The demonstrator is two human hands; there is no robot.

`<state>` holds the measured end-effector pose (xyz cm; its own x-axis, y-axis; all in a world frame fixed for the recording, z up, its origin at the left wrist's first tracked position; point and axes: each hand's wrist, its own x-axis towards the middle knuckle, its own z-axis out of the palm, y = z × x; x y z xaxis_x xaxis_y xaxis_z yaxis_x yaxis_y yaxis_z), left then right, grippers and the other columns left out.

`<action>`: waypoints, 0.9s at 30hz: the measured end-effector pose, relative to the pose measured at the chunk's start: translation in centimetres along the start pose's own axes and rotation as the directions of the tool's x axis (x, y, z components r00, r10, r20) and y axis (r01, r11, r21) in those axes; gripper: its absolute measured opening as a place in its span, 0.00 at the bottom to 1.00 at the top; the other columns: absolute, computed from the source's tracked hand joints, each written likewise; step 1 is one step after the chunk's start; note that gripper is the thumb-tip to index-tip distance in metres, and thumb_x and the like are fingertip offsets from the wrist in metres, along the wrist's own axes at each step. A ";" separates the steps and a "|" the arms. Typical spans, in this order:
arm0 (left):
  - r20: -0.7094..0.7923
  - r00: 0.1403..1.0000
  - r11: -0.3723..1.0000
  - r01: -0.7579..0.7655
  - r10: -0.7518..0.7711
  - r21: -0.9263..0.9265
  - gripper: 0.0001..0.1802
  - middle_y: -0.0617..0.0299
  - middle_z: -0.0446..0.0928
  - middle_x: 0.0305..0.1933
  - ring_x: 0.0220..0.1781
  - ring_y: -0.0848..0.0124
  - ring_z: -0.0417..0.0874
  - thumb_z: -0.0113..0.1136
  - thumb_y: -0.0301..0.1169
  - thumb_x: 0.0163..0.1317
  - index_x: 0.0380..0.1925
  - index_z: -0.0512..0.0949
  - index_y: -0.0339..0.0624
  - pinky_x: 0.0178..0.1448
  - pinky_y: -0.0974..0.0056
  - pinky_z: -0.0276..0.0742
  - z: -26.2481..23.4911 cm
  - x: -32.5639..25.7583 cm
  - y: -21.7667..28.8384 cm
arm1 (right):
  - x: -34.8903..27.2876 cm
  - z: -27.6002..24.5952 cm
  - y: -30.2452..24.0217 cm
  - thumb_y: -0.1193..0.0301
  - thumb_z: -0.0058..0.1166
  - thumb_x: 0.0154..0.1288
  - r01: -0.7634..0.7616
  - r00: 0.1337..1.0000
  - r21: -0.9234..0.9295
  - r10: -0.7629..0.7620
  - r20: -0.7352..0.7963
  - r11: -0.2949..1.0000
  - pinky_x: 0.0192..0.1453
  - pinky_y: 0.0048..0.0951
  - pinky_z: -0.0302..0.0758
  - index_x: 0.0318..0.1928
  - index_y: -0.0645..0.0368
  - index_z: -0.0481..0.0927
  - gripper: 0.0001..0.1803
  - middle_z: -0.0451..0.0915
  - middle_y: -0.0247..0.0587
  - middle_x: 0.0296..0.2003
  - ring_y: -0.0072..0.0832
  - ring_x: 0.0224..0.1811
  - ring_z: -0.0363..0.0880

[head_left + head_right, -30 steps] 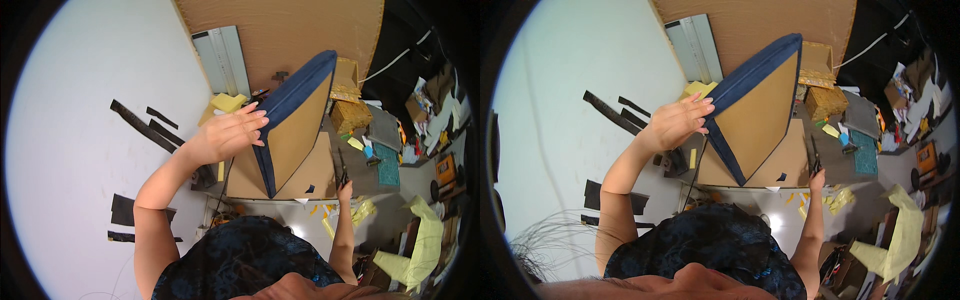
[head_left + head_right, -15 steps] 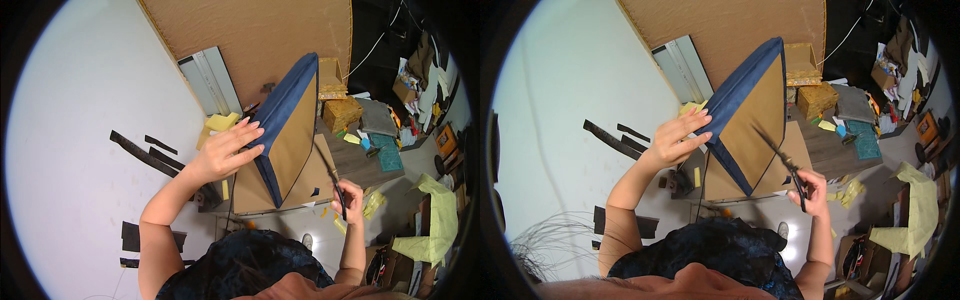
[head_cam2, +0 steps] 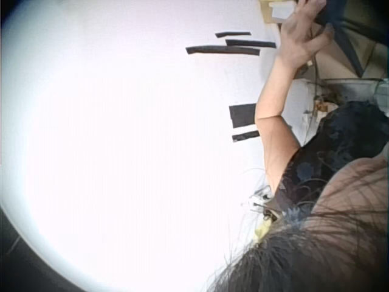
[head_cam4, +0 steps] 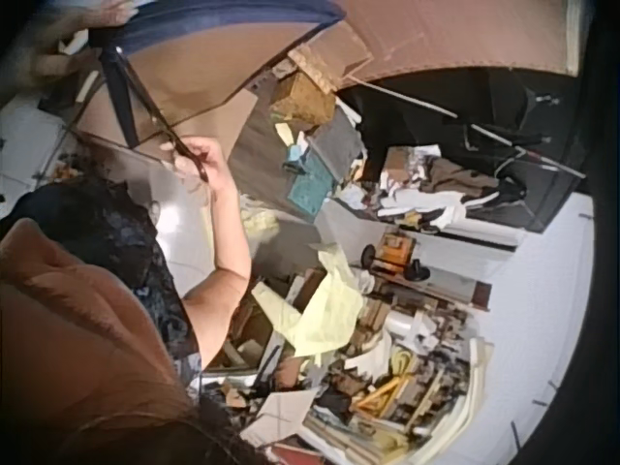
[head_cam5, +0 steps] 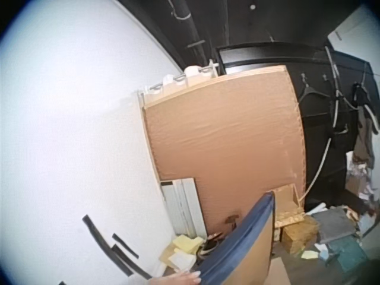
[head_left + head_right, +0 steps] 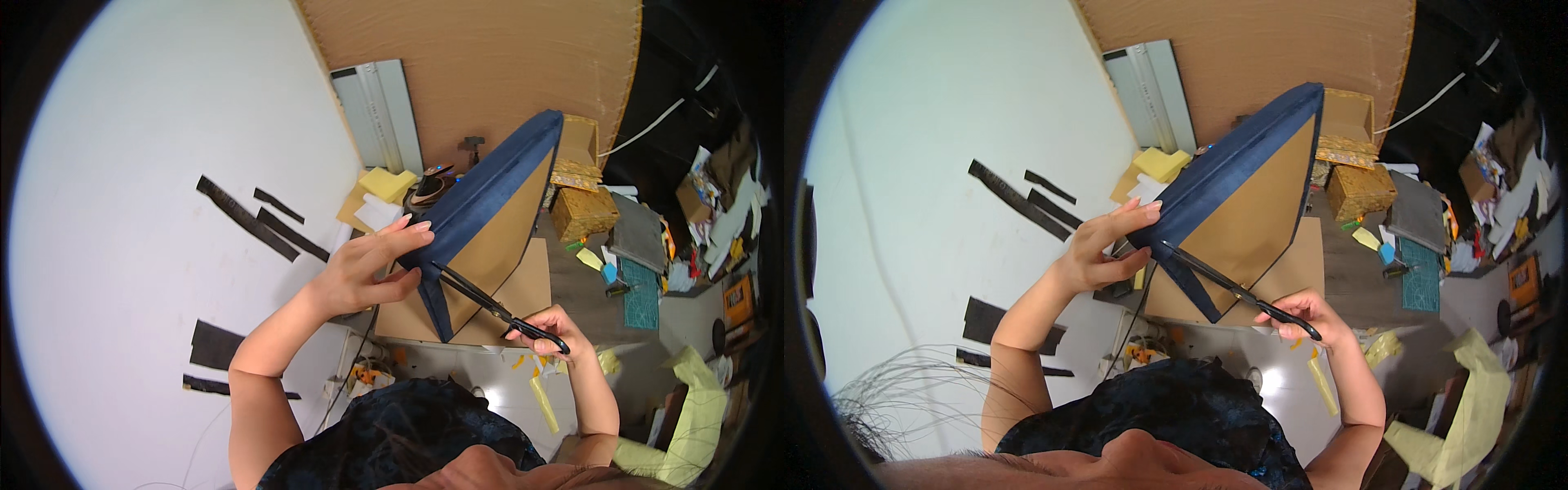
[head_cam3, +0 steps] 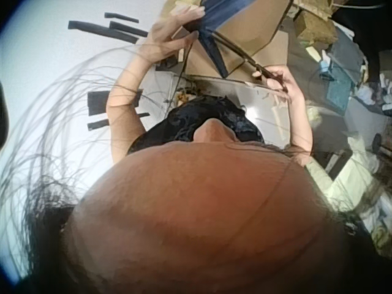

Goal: The person wraps a dark blue fabric strip around the edge of a rectangular board, folds and presses the edges, uses an iron to press the seam, and trims excess fabric with scissors. The person repeats folding and trimming along the edges to finish the border.

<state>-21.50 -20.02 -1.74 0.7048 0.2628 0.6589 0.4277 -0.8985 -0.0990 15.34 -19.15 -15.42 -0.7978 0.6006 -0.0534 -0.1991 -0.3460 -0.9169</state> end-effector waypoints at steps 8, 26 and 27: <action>-0.015 0.988 0.987 0.155 -0.156 -0.041 0.14 0.45 0.66 0.66 0.63 0.48 0.81 0.69 0.13 0.45 0.30 0.79 0.41 0.68 0.49 0.78 0.8 -1.1 1.0 | 2.4 -2.2 -1.4 0.68 0.75 0.53 -0.023 0.987 0.016 0.020 0.157 1.000 0.34 0.18 0.67 0.49 0.72 0.84 0.26 0.79 0.29 0.28 0.15 0.28 0.73; -0.010 0.980 0.972 0.196 -0.199 -0.127 0.13 0.43 0.67 0.58 0.64 0.38 0.77 0.67 0.10 0.46 0.29 0.81 0.37 0.71 0.36 0.70 1.1 -0.9 1.7 | 2.4 -3.6 -0.9 0.76 0.67 0.58 -0.117 0.957 0.289 0.031 0.288 0.950 0.19 0.18 0.54 0.50 0.82 0.79 0.23 0.80 0.37 0.27 0.12 0.17 0.65; -0.012 0.981 0.973 0.193 -0.196 -0.126 0.13 0.43 0.67 0.57 0.64 0.38 0.77 0.67 0.09 0.46 0.28 0.81 0.37 0.70 0.35 0.70 1.1 -0.9 1.7 | 2.3 -3.5 -1.0 0.76 0.67 0.58 -0.119 0.960 0.281 0.038 0.278 0.952 0.18 0.18 0.54 0.50 0.82 0.79 0.23 0.79 0.36 0.27 0.12 0.17 0.65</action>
<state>-20.78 -21.39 -3.26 0.6008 0.4297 0.6741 0.4811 -0.8678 0.1244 15.67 -14.87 -16.02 -0.9315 0.3629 0.0240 -0.2547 -0.6039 -0.7553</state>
